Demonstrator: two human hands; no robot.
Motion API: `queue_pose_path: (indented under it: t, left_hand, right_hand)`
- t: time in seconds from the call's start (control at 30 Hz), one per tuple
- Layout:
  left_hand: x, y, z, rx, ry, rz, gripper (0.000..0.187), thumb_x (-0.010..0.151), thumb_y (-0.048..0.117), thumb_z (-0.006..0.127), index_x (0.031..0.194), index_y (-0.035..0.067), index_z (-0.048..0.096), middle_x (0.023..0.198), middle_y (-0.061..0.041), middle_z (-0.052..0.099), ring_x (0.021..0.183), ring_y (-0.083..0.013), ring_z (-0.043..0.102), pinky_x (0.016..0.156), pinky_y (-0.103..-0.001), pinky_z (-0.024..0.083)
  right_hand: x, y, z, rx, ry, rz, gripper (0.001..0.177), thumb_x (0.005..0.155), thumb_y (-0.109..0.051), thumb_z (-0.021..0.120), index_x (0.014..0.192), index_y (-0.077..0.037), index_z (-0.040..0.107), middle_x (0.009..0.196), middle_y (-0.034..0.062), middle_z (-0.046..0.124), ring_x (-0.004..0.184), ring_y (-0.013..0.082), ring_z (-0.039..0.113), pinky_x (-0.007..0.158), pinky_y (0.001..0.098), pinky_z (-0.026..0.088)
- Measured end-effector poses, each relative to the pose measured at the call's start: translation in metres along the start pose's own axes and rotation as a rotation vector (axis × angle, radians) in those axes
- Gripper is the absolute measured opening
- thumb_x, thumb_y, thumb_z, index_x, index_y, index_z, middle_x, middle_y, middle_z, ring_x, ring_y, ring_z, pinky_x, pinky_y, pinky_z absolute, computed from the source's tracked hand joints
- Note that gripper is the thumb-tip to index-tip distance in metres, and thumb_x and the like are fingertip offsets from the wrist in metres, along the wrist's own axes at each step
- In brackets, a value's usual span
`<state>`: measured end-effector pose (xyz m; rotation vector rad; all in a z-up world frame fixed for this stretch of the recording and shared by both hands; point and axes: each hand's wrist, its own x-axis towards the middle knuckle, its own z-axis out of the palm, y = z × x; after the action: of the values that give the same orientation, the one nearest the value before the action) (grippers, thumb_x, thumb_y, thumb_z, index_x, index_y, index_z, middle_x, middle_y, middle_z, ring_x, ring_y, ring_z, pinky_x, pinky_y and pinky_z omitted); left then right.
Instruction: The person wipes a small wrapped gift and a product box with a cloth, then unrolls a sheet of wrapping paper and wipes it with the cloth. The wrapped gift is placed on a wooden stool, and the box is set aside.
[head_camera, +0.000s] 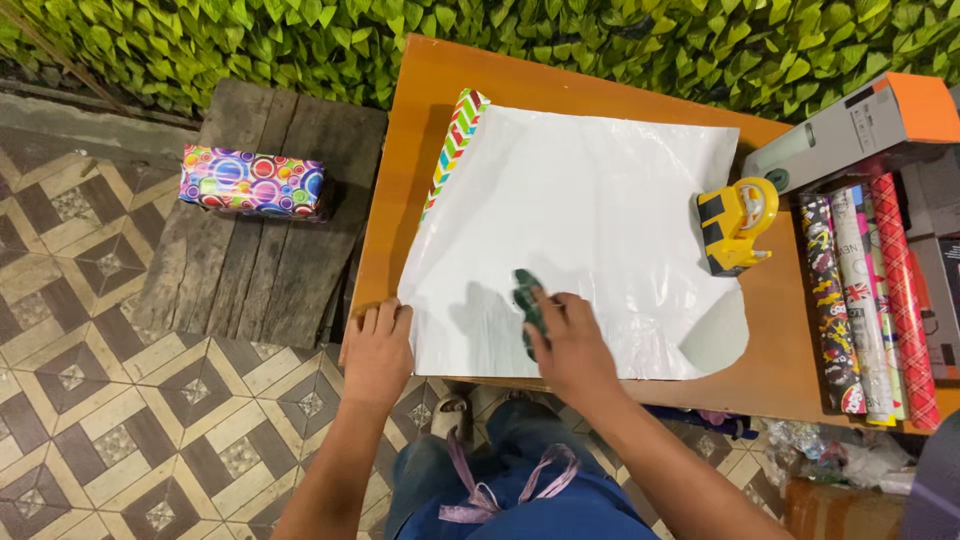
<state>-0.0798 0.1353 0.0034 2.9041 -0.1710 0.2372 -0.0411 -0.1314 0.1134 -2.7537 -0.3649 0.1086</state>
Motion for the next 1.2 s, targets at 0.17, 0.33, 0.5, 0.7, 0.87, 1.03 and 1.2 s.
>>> queue_pose_path:
  t: [0.17,0.33,0.5,0.7,0.87,1.03,1.2]
  left_hand:
    - [-0.004,0.000,-0.007,-0.122,0.039,-0.089,0.042,0.091,0.015,0.060,0.132,0.004,0.057,0.131,-0.011,0.057,0.122,-0.0287,0.052,0.101,-0.047,0.039]
    - [0.000,0.002,-0.017,-0.099,0.043,-0.101,0.046,0.092,0.018,0.059,0.137,0.007,0.054,0.133,-0.012,0.054,0.130,-0.0285,0.047,0.109,-0.053,0.034]
    - [0.004,0.005,-0.024,-0.081,-0.012,-0.117,0.048,0.093,0.018,0.057,0.139,0.007,0.050,0.140,-0.013,0.050,0.143,-0.0321,0.038,0.117,-0.059,0.026]
    - [0.003,0.002,-0.025,-0.092,-0.004,-0.068,0.056,0.094,0.020,0.051,0.147,0.002,0.044,0.153,-0.017,0.043,0.149,-0.0340,0.032,0.119,-0.057,0.026]
    - [0.002,0.000,-0.028,-0.096,-0.051,-0.057,0.064,0.091,0.027,0.050,0.149,0.003,0.040,0.156,-0.019,0.040,0.149,-0.0337,0.030,0.118,-0.055,0.027]
    - [0.001,-0.009,-0.029,-0.091,-0.139,-0.060,0.067,0.093,0.032,0.049,0.152,0.003,0.035,0.156,-0.018,0.038,0.148,-0.0331,0.029,0.111,-0.053,0.030]
    - [-0.003,-0.012,-0.026,-0.112,-0.141,-0.046,0.069,0.096,0.038,0.047,0.154,0.003,0.033,0.158,-0.017,0.037,0.150,-0.0327,0.028,0.109,-0.051,0.034]
  right_hand:
    - [-0.010,0.021,0.038,-0.162,-0.037,-0.229,0.055,0.096,-0.038,0.057,0.148,-0.021,0.052,0.156,0.0168,0.037,0.147,0.0368,0.031,0.116,0.0646,0.018]
    - [-0.030,0.122,0.031,-0.292,0.056,0.046,0.057,0.098,-0.038,0.051,0.152,-0.023,0.047,0.161,0.0179,0.034,0.151,0.0374,0.028,0.118,0.0677,0.014]
    - [-0.055,0.229,0.006,-0.312,0.157,0.272,0.056,0.105,-0.036,0.045,0.158,-0.019,0.043,0.163,0.0232,0.032,0.153,0.0410,0.025,0.118,0.0713,0.012]
    - [-0.076,0.310,0.004,-0.328,0.265,0.414,0.056,0.105,-0.032,0.047,0.156,-0.011,0.048,0.159,0.0247,0.039,0.149,0.0422,0.031,0.115,0.0721,0.017]
    - [-0.073,0.293,-0.012,-0.400,0.395,0.506,0.034,0.112,-0.024,0.053,0.133,0.002,0.063,0.127,0.0255,0.058,0.126,0.0436,0.052,0.107,0.0550,0.045]
    - [-0.058,0.188,-0.061,-0.199,0.537,0.542,0.028,0.113,-0.021,0.055,0.120,0.003,0.067,0.120,0.0228,0.063,0.109,0.0442,0.059,0.090,0.0526,0.048]
    - [-0.021,0.067,-0.020,0.007,0.300,0.231,0.042,0.101,-0.031,0.061,0.135,-0.006,0.065,0.126,0.0230,0.057,0.117,0.0389,0.058,0.092,0.0449,0.053]
